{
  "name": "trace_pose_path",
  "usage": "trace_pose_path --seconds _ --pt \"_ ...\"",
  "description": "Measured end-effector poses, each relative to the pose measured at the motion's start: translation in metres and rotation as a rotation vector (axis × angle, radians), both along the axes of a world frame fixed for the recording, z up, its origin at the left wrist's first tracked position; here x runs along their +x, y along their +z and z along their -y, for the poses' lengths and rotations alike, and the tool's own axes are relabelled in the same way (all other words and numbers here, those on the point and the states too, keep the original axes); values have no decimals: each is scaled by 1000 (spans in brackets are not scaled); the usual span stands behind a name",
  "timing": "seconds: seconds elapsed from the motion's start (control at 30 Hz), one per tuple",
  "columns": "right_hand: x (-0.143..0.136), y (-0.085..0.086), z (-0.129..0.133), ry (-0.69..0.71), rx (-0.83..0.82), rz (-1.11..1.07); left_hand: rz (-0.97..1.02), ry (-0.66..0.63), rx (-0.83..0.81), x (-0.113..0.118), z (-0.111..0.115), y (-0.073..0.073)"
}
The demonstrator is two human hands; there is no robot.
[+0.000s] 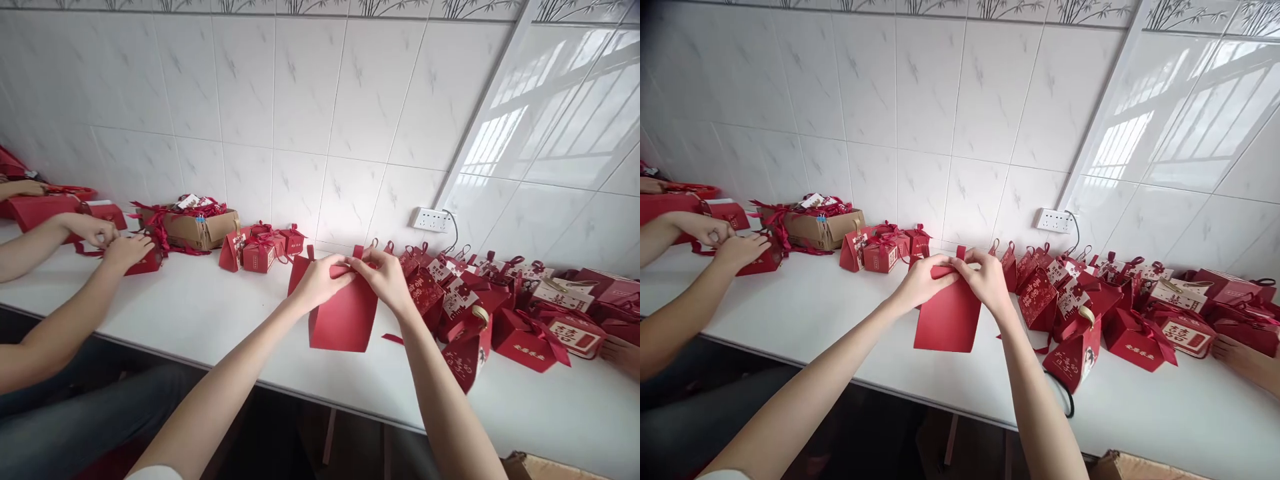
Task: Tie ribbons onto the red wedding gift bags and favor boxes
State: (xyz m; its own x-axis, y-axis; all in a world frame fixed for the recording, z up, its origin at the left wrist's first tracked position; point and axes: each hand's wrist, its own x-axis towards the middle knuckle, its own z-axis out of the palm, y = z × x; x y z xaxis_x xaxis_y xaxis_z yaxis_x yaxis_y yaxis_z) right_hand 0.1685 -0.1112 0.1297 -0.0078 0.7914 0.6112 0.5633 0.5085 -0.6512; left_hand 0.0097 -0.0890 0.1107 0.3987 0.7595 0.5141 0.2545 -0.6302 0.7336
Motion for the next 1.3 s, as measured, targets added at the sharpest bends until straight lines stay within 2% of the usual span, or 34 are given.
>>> trace_pose_path --seconds 0.1,0.17,0.23,0.3,0.43,0.57,0.63,0.77,0.93,0.97,1.07,1.17,1.3 --pt "-2 31 6 56 58 -93 75 -12 53 -1 5 34" --pt "-2 46 9 95 105 -143 76 13 91 1 8 52" --pt "-1 53 11 97 164 -192 79 18 126 3 9 63" --pt "1 52 11 100 206 -255 73 -5 147 7 9 67" --pt "8 39 7 152 222 -340 58 -40 137 12 5 56" --pt "10 28 2 162 170 -297 53 -64 53 11 -2 37" --pt "8 27 0 152 156 -300 47 -73 56 9 -5 33" --pt "1 25 -5 123 206 -277 35 35 231 6 -6 34" --pt "-9 19 -5 -215 445 -36 67 283 551 -2 -8 35" --pt "-9 19 -5 -241 472 22 82 329 601 -4 -9 35" --pt "-8 19 -2 -154 472 167 101 369 647 -11 -11 37" --pt "-6 21 -1 -51 487 222 104 295 560 -16 -9 40" --pt "-9 22 2 -5 538 257 130 190 438 -20 -3 42"
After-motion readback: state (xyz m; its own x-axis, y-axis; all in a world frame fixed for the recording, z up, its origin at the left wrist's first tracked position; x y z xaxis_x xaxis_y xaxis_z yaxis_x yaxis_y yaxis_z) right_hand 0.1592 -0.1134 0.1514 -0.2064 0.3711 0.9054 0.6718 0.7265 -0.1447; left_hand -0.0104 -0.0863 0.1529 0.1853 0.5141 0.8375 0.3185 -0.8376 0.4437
